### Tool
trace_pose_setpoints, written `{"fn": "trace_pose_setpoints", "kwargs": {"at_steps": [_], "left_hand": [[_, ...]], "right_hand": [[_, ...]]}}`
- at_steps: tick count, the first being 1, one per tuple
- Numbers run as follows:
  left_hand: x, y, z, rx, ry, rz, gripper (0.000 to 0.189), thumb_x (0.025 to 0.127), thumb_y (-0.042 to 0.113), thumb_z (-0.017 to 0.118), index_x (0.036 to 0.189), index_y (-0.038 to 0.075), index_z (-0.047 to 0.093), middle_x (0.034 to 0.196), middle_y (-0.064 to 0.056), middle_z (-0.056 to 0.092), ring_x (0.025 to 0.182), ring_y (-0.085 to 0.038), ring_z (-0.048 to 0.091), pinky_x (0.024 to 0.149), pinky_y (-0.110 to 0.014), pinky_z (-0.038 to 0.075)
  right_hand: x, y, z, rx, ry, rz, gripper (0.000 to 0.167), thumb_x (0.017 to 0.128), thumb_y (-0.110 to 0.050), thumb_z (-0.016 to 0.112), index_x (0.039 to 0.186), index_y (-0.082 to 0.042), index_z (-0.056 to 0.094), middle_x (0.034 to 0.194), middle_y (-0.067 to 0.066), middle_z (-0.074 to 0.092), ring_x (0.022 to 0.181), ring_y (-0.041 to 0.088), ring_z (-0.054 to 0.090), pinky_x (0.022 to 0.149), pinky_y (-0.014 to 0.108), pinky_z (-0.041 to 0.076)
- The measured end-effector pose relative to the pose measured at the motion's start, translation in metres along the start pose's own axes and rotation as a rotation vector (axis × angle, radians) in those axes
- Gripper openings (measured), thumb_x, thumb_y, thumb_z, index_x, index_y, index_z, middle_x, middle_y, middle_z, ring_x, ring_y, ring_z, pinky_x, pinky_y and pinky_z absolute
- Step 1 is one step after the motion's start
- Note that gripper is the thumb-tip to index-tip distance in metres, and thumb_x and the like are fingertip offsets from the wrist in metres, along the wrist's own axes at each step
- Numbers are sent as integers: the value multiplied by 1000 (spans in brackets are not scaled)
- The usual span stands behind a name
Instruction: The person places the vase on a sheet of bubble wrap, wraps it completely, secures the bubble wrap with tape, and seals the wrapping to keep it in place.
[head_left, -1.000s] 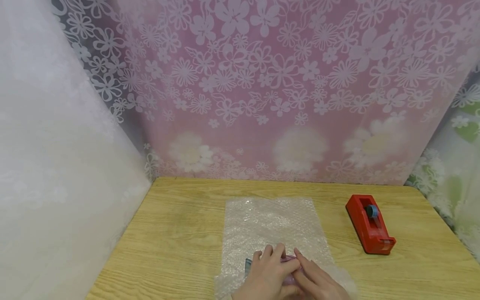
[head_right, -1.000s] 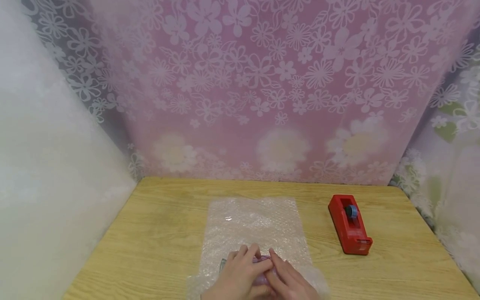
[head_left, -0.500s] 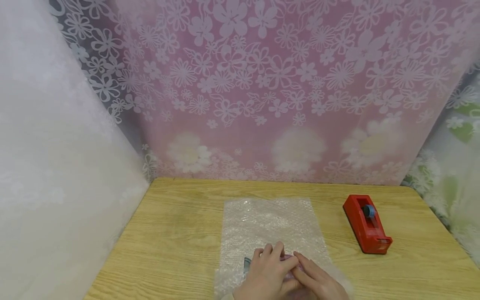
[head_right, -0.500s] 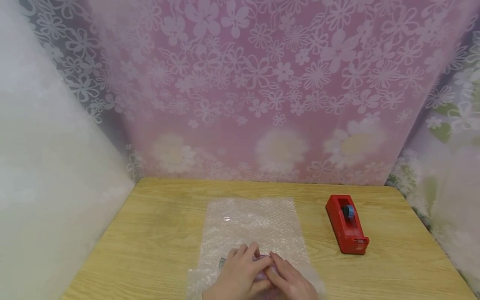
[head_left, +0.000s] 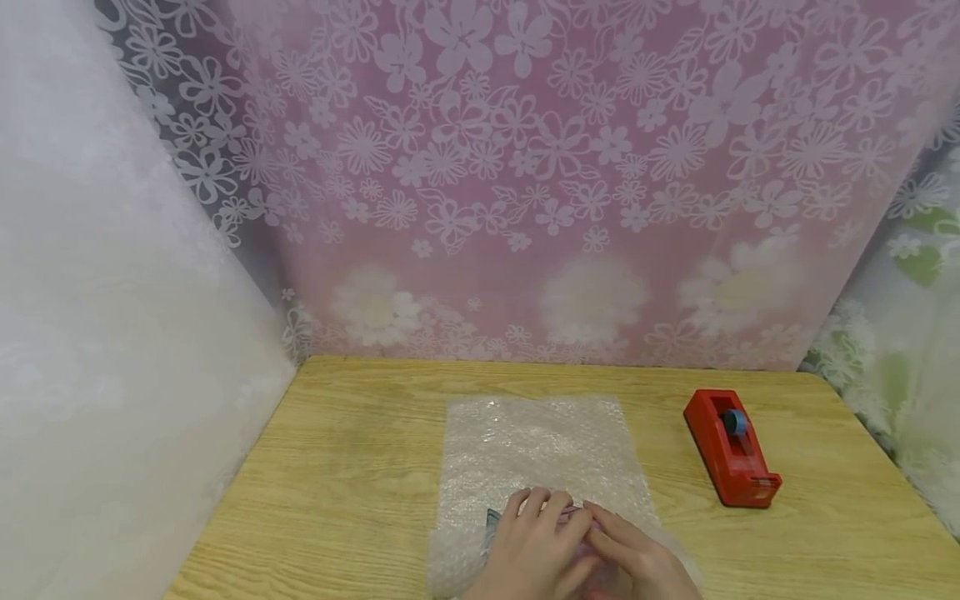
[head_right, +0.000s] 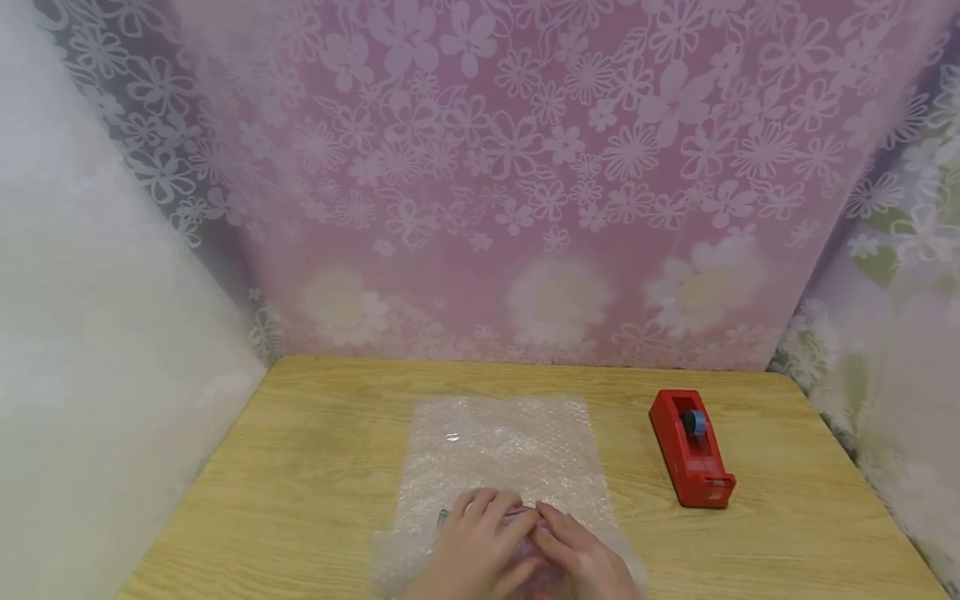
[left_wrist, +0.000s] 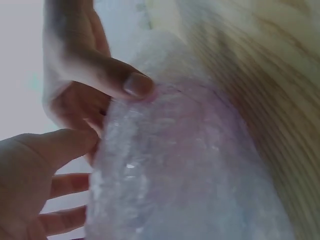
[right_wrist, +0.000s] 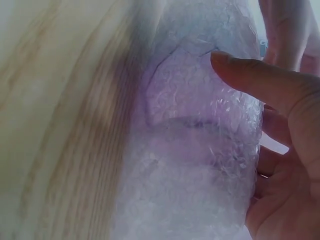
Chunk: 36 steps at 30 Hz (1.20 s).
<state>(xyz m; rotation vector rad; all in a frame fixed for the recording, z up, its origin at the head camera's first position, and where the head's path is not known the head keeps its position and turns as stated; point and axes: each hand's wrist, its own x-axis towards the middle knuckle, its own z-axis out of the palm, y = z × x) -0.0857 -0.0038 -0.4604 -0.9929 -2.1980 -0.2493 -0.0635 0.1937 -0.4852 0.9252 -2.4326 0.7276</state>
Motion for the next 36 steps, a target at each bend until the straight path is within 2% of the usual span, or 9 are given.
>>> {"fn": "trace_pose_setpoints", "kwargs": {"at_steps": [7, 10, 14, 19, 23, 26, 28, 32, 36], "left_hand": [[-9, 2, -7, 110, 126, 62, 30, 80, 48, 66, 95, 23, 72, 98, 6, 70, 86, -13, 67, 75, -34, 57], [-13, 6, -8, 135, 130, 71, 27, 82, 48, 64, 88, 24, 72, 101, 4, 71, 88, -15, 68, 73, -37, 58], [-16, 10, -9, 122, 82, 33, 24, 78, 48, 67, 81, 24, 69, 103, 3, 69, 97, -19, 67, 78, -41, 57], [-19, 10, -9, 150, 34, 15, 33, 78, 52, 68, 90, 22, 71, 107, 2, 69, 105, -24, 65, 86, -46, 54], [-22, 11, -5, 200, 4, 11, 53, 99, 57, 42, 105, 15, 73, 112, -3, 71, 107, -27, 66, 89, -47, 54], [-23, 13, -1, 247, -40, 0, 71, 100, 63, 27, 114, 10, 72, 116, -6, 70, 108, -29, 66, 91, -49, 53], [-23, 14, 2, 289, -71, -4, 75, 93, 71, 34, 118, 10, 70, 118, -7, 70, 108, -29, 66, 92, -49, 52], [-19, 17, 6, 338, -136, -19, 89, 69, 77, 63, 123, 7, 66, 120, -8, 68, 107, -30, 66, 94, -52, 50], [-15, 19, 6, 336, -212, -50, 93, 64, 73, 73, 127, 6, 63, 121, -7, 66, 108, -29, 64, 95, -56, 47]], "right_hand": [[6, -3, -5, 9, -87, 66, 67, 74, -43, 85, 131, -13, 66, 126, 12, 66, 107, 26, 67, 79, 33, 57], [9, -4, -9, 28, -144, 112, 69, 78, -49, 79, 136, -16, 62, 128, 11, 65, 108, 29, 66, 79, 38, 58], [14, -4, -13, 67, -185, 176, 72, 79, -58, 74, 137, -18, 61, 130, 11, 64, 110, 31, 66, 81, 44, 57], [17, -4, -16, 101, -196, 213, 73, 75, -57, 78, 136, -20, 62, 130, 13, 64, 110, 34, 65, 79, 48, 56], [22, -3, -18, 154, -232, 254, 73, 76, -57, 78, 137, -20, 62, 131, 11, 63, 113, 32, 64, 82, 47, 56], [26, -1, -20, 216, -277, 300, 74, 77, -58, 76, 138, -17, 61, 133, 12, 62, 115, 33, 62, 85, 46, 55], [28, 0, -21, 248, -299, 317, 76, 78, -58, 76, 138, -15, 60, 134, 15, 61, 116, 35, 62, 85, 47, 54], [29, 2, -21, 235, -305, 290, 77, 78, -57, 75, 138, -10, 60, 132, 17, 62, 115, 38, 62, 84, 47, 55], [30, 5, -19, 201, -305, 265, 79, 79, -59, 73, 135, -6, 61, 130, 14, 64, 113, 35, 64, 84, 44, 55]]}}
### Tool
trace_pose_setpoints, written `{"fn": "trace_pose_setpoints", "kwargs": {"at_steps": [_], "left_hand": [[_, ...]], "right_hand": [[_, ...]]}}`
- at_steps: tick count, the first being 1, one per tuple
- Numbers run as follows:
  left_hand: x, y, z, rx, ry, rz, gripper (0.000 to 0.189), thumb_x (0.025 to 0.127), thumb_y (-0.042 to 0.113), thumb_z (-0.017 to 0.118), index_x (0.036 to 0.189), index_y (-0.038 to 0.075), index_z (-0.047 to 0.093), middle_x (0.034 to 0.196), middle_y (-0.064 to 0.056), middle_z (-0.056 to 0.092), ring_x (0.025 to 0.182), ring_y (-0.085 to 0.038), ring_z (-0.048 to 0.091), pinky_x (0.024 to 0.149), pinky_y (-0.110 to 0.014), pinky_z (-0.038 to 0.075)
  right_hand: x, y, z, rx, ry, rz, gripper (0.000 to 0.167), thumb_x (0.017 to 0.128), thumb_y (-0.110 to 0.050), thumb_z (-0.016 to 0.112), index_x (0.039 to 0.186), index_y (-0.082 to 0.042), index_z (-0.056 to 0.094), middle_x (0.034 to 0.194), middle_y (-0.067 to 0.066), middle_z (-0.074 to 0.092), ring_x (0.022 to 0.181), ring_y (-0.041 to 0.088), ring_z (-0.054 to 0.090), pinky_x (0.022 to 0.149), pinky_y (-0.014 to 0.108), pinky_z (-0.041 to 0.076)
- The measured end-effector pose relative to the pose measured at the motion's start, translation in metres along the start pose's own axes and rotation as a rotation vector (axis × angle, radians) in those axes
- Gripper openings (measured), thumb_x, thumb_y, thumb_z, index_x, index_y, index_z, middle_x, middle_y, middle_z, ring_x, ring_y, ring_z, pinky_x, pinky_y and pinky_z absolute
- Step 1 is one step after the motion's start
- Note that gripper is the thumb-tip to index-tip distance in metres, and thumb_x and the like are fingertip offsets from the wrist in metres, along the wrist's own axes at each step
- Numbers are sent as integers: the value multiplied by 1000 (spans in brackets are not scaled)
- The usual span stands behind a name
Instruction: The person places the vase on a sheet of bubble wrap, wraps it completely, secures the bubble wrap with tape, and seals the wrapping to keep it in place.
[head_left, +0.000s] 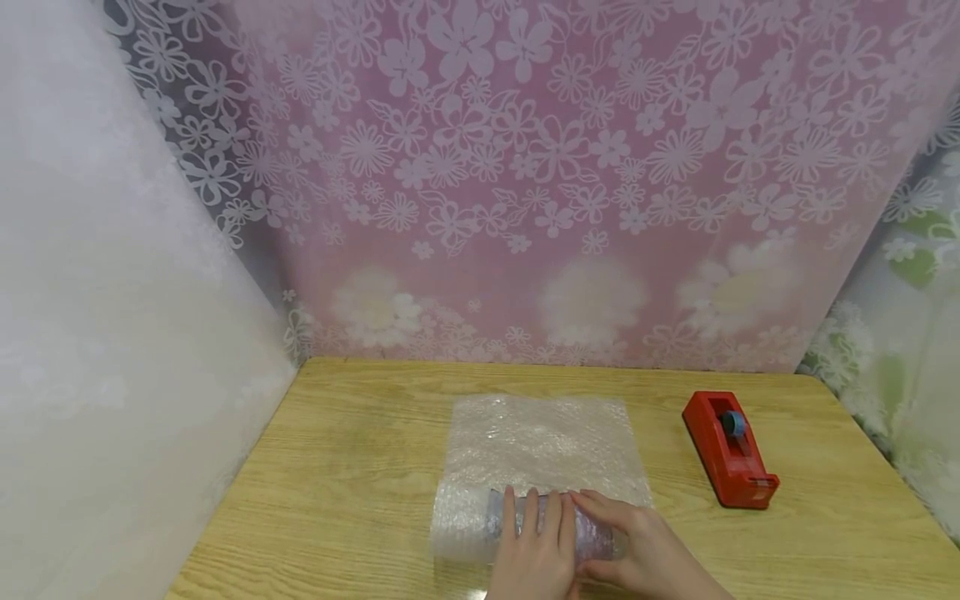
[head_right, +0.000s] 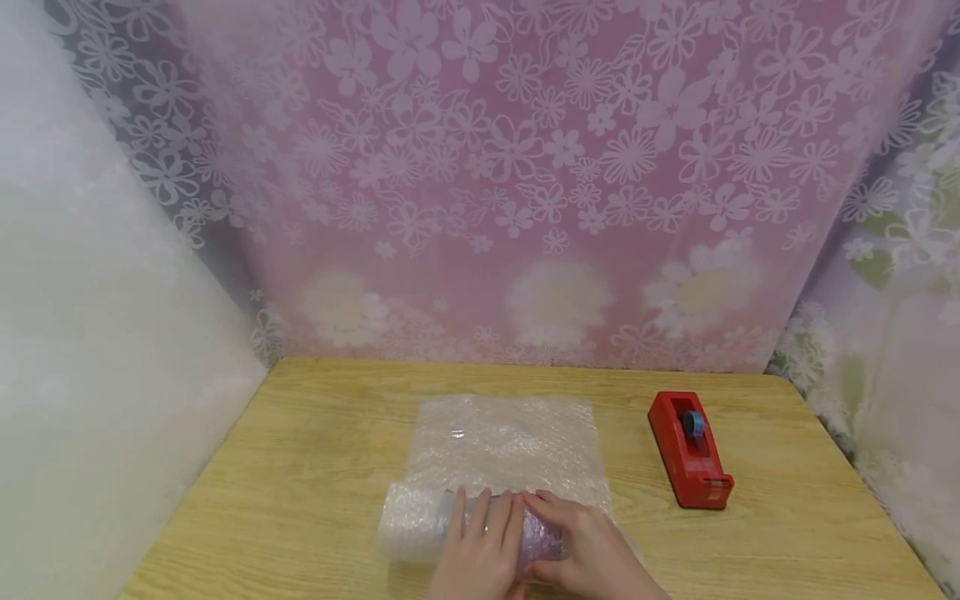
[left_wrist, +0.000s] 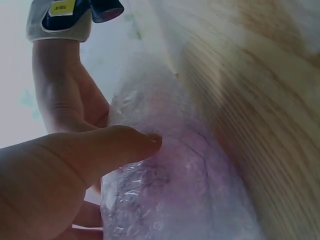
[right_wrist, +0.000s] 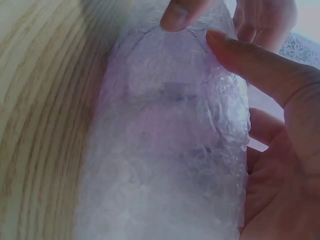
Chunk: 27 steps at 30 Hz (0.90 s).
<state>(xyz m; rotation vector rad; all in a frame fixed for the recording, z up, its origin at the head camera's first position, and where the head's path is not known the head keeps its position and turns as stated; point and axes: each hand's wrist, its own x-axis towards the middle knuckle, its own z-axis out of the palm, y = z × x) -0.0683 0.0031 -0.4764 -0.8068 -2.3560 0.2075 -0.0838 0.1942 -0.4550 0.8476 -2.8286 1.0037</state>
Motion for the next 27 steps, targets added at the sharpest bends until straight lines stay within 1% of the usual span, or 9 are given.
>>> {"fn": "trace_pose_setpoints", "kwargs": {"at_steps": [4, 7, 11, 19, 23, 27], "left_hand": [[3, 0, -3, -10, -54, -5, 91, 66, 71, 74, 129, 7, 61, 121, -6, 65, 108, -28, 63, 95, -58, 46], [5, -1, -4, -22, -84, -6, 92, 65, 70, 76, 131, 7, 60, 121, -6, 64, 108, -28, 62, 95, -59, 46], [6, -1, -5, -33, -121, -5, 95, 63, 70, 77, 132, 7, 59, 122, -6, 63, 109, -28, 61, 95, -59, 45], [7, -2, -4, -32, -125, -4, 96, 61, 70, 78, 131, 8, 60, 121, -5, 62, 108, -27, 60, 94, -59, 46], [9, -1, -3, -32, -131, -9, 99, 59, 70, 80, 132, 8, 59, 121, -5, 61, 109, -27, 60, 95, -59, 45], [9, 0, -2, -26, -119, -8, 102, 55, 71, 81, 133, 8, 59, 120, -5, 60, 108, -27, 59, 95, -59, 44]], "right_hand": [[1, 2, 0, -21, 12, -15, 77, 79, -57, 75, 133, -4, 62, 128, 11, 66, 112, 31, 65, 84, 41, 56], [1, 4, 1, -37, 26, -22, 75, 78, -54, 78, 132, -4, 63, 126, 9, 67, 111, 29, 65, 85, 39, 56], [1, 4, 1, -22, 28, -16, 73, 79, -53, 78, 132, -5, 63, 126, 7, 67, 111, 27, 65, 87, 38, 55], [2, 3, 0, 3, 2, -2, 75, 81, -55, 75, 134, -4, 61, 129, 6, 66, 114, 28, 64, 88, 39, 54], [3, 1, -1, -16, -11, 5, 76, 81, -54, 75, 136, -2, 59, 130, 8, 64, 114, 29, 63, 89, 43, 54], [3, -1, -1, -63, -24, 10, 78, 80, -50, 78, 136, 1, 57, 131, 12, 63, 114, 31, 64, 88, 45, 54]]}}
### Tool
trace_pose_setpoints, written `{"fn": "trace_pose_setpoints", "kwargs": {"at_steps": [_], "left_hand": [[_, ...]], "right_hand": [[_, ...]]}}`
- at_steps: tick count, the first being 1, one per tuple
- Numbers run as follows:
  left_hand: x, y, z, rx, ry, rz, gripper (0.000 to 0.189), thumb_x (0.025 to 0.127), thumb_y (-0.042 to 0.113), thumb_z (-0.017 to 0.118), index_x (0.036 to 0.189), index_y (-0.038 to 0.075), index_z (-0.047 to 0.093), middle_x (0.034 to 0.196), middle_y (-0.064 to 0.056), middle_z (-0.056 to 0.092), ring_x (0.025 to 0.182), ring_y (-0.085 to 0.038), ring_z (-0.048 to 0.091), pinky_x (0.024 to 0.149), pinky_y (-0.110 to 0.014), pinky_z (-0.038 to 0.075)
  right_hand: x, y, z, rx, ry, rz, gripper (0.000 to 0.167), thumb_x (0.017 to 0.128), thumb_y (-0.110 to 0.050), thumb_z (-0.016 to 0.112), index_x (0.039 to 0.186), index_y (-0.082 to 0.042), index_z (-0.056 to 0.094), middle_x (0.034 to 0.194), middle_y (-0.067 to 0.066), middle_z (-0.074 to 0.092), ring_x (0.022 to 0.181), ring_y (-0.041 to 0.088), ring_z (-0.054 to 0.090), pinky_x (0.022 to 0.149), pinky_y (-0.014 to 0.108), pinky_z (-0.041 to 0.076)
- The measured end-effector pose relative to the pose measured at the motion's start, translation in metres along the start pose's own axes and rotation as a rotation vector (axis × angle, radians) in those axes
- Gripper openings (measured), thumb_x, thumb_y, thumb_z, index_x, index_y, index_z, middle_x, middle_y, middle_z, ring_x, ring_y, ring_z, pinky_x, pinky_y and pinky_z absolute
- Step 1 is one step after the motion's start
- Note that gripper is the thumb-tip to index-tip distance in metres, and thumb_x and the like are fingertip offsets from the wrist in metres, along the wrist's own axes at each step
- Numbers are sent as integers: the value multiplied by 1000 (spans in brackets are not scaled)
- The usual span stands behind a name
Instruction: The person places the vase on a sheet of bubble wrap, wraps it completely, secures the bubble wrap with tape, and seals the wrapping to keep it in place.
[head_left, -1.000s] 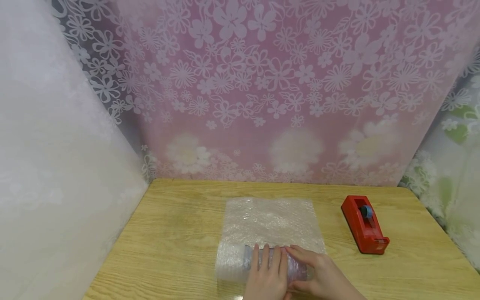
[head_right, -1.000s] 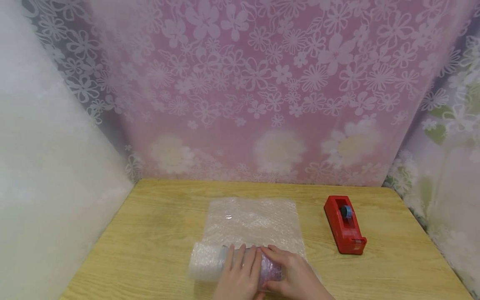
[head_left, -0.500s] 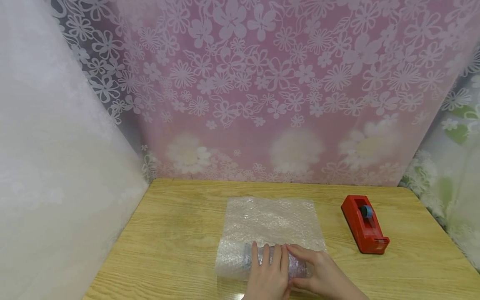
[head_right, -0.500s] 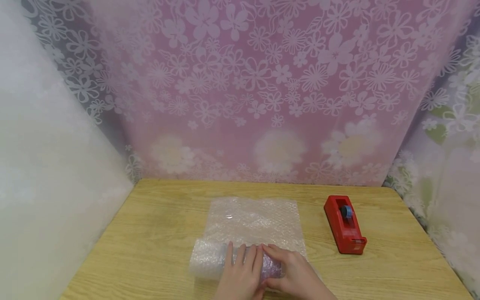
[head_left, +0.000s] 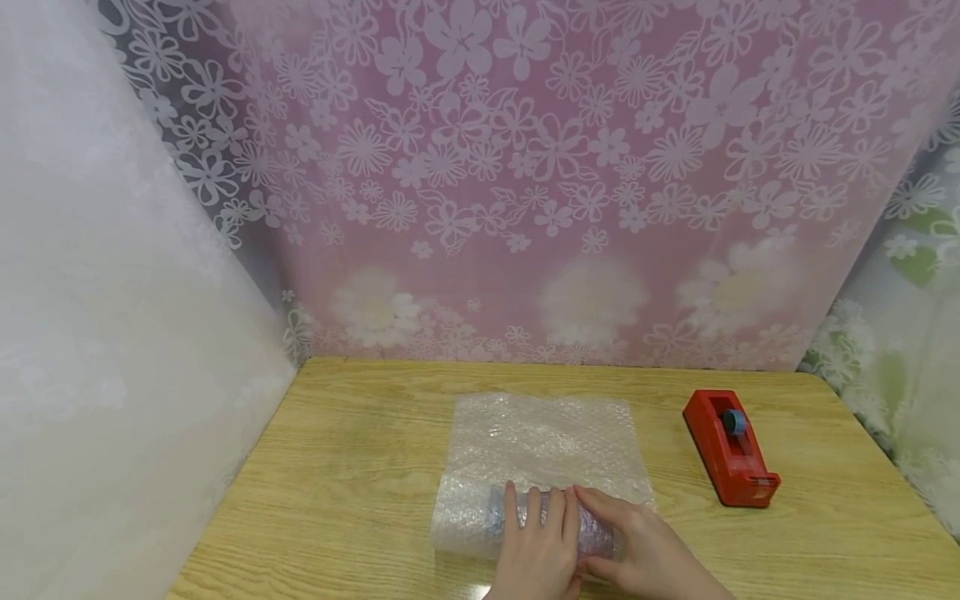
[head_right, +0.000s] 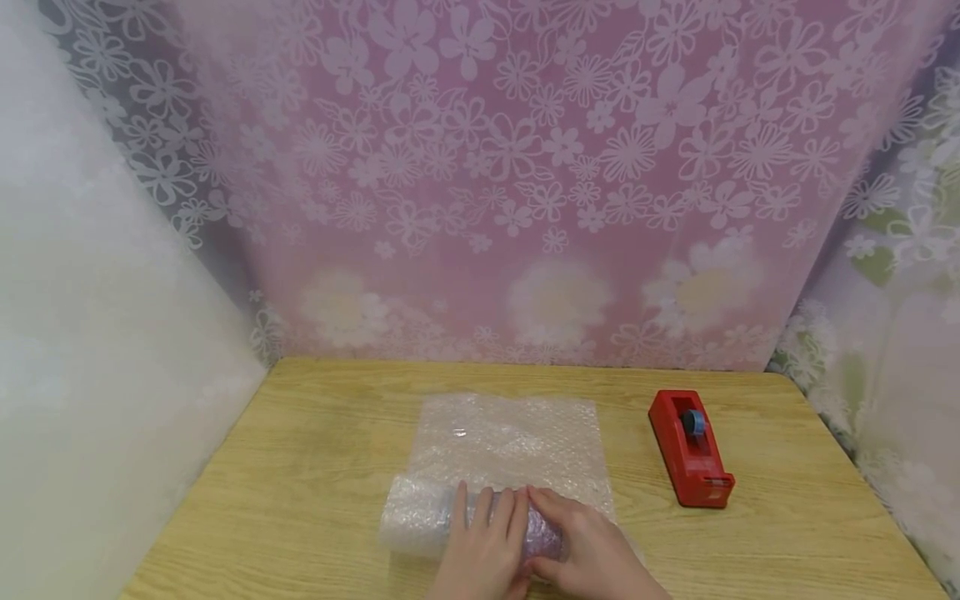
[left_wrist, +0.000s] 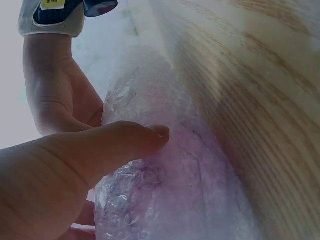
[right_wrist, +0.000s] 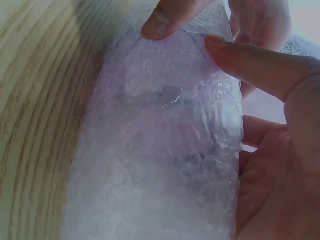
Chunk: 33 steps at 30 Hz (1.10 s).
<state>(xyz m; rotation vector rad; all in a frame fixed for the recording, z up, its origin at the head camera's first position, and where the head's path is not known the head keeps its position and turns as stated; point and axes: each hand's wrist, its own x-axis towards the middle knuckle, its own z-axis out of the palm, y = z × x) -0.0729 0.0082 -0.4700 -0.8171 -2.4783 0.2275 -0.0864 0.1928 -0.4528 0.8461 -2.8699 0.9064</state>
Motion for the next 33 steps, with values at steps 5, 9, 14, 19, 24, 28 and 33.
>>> {"fn": "trace_pose_setpoints", "kwargs": {"at_steps": [5, 9, 14, 19, 24, 28, 33], "left_hand": [[0, 0, 1, -13, -10, 1, 104, 54, 70, 82, 133, 8, 58, 120, -5, 59, 108, -27, 58, 95, -59, 44], [0, -1, 1, -28, -43, -6, 106, 54, 70, 82, 135, 8, 55, 122, -4, 57, 110, -27, 57, 96, -59, 44], [0, -1, 2, -36, -25, -13, 106, 50, 70, 83, 133, 9, 55, 119, -3, 57, 109, -26, 57, 96, -59, 43], [1, -2, 0, -41, -90, -16, 105, 54, 71, 81, 136, 11, 53, 122, -2, 55, 112, -26, 54, 97, -60, 42], [1, -4, -5, -60, -202, -21, 103, 61, 71, 78, 141, 12, 50, 129, -1, 52, 116, -25, 52, 99, -60, 41], [2, -5, -7, -84, -220, -22, 104, 63, 73, 76, 142, 12, 49, 130, -1, 52, 116, -25, 52, 98, -60, 42], [2, -6, -5, -103, -195, -18, 104, 62, 73, 77, 141, 11, 50, 127, -2, 53, 113, -25, 53, 97, -62, 41]], "right_hand": [[0, -2, -1, -27, -39, 39, 82, 81, -50, 78, 138, 3, 53, 134, 15, 61, 116, 33, 62, 89, 49, 52], [-1, -5, 0, -49, -60, 88, 83, 82, -53, 75, 141, 2, 51, 136, 16, 59, 118, 35, 60, 87, 52, 52], [-4, -9, 1, -87, -44, 101, 83, 83, -55, 73, 141, 1, 51, 136, 18, 57, 117, 36, 60, 83, 52, 54], [-5, -14, 2, -188, 21, 62, 80, 77, -47, 82, 136, 1, 57, 137, 17, 57, 117, 35, 59, 85, 50, 53], [-6, -22, 6, -282, 89, 1, 75, 71, -37, 87, 131, 0, 61, 133, 14, 61, 117, 32, 61, 91, 51, 50], [-8, -25, 10, -295, 35, 4, 82, 72, -36, 86, 135, 5, 54, 136, 18, 57, 122, 36, 56, 97, 56, 45], [-9, -27, 16, -314, -18, 21, 90, 69, -32, 88, 137, 10, 49, 141, 24, 50, 128, 41, 49, 99, 61, 41]]}}
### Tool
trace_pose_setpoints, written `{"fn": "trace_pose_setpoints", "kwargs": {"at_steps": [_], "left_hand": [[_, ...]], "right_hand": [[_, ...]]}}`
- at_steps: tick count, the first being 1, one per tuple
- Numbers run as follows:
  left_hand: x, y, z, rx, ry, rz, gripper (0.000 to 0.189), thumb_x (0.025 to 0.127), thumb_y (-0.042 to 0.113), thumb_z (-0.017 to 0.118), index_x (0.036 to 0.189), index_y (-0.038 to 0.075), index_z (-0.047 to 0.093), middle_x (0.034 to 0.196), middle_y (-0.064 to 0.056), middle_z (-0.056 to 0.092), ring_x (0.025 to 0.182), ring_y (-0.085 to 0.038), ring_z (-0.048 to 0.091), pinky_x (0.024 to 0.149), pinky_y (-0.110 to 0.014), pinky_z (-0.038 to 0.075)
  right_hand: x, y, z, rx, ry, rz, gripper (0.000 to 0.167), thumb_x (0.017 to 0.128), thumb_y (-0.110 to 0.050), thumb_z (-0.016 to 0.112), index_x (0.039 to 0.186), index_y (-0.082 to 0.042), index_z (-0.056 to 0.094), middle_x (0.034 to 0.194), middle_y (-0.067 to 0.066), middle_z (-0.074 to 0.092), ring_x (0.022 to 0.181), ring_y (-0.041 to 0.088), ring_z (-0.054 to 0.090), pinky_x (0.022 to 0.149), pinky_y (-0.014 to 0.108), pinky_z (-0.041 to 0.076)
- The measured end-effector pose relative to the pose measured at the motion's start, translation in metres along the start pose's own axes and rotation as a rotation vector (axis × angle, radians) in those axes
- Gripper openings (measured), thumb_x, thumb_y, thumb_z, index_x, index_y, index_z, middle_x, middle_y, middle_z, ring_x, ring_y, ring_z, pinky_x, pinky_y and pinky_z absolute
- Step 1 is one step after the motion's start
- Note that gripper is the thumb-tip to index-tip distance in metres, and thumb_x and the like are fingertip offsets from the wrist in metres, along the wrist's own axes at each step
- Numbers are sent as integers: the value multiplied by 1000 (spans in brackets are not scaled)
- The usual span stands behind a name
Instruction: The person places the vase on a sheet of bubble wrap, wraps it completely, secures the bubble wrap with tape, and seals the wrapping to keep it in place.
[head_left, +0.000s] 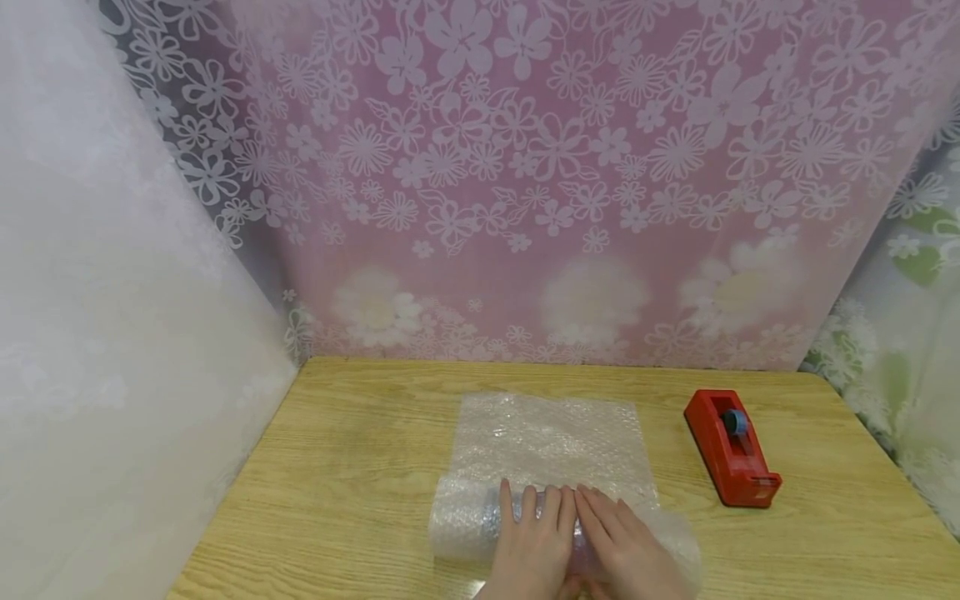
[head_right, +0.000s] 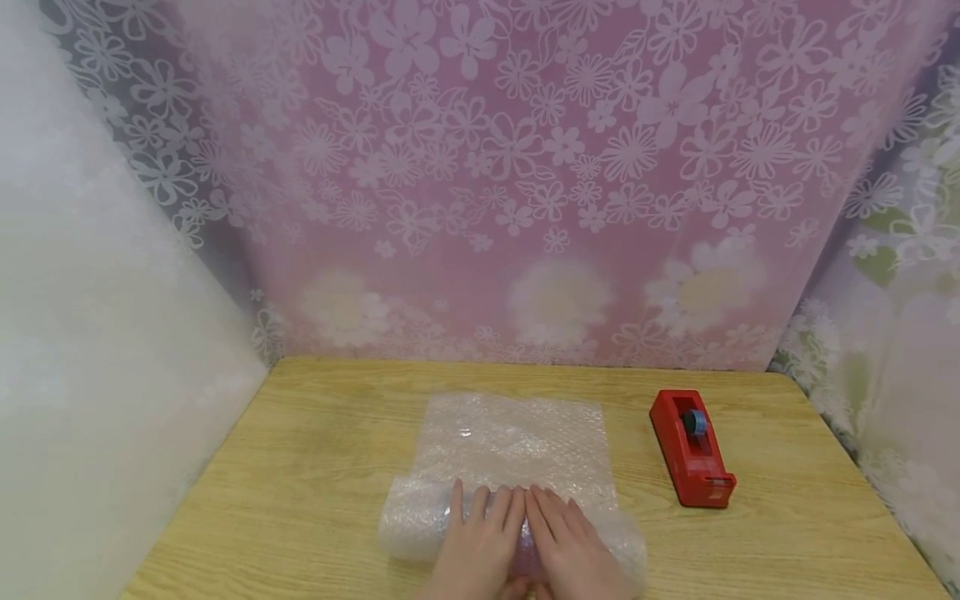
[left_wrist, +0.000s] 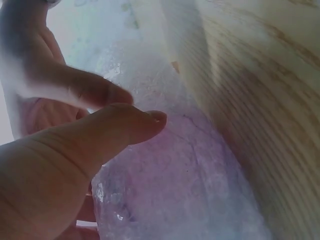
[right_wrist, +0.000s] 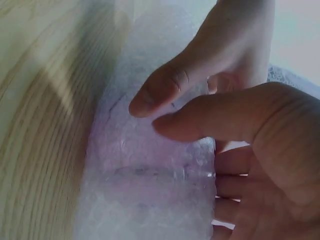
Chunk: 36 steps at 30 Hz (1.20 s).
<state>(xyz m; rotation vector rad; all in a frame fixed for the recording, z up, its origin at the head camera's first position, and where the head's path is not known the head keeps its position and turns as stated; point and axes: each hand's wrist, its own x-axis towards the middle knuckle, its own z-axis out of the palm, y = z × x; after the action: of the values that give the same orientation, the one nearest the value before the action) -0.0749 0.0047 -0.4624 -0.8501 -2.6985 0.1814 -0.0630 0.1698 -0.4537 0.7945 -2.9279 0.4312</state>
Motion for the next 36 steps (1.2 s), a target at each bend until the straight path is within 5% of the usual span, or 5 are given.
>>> {"fn": "trace_pose_setpoints", "kwargs": {"at_steps": [9, 18, 26, 36], "left_hand": [[5, -2, -2, -17, -42, -9, 105, 61, 71, 80, 141, 11, 49, 128, -2, 53, 114, -25, 53, 98, -63, 39], [6, -3, -1, -22, -22, 4, 104, 60, 69, 81, 139, 10, 51, 125, -3, 54, 110, -25, 55, 96, -63, 41], [7, -4, -3, -9, -69, 2, 104, 61, 71, 79, 141, 11, 49, 125, -2, 53, 111, -24, 55, 96, -63, 41], [8, -3, -5, -18, -98, -13, 105, 59, 68, 83, 140, 10, 49, 125, -2, 53, 110, -23, 56, 97, -63, 40]], "right_hand": [[2, -6, 6, -3, -34, 84, 93, 65, -24, 89, 139, 11, 45, 144, 25, 46, 132, 41, 44, 104, 62, 35], [3, -1, 24, -162, 255, -31, 97, 48, -21, 91, 129, 12, 50, 129, 25, 55, 119, 39, 53, 94, 54, 47], [5, -7, 22, -104, 140, 68, 99, 53, -21, 93, 135, 12, 47, 134, 24, 52, 125, 40, 50, 101, 56, 41], [7, -5, 22, -57, 146, 77, 100, 49, -13, 92, 135, 9, 47, 132, 21, 53, 124, 37, 50, 104, 52, 41]]}}
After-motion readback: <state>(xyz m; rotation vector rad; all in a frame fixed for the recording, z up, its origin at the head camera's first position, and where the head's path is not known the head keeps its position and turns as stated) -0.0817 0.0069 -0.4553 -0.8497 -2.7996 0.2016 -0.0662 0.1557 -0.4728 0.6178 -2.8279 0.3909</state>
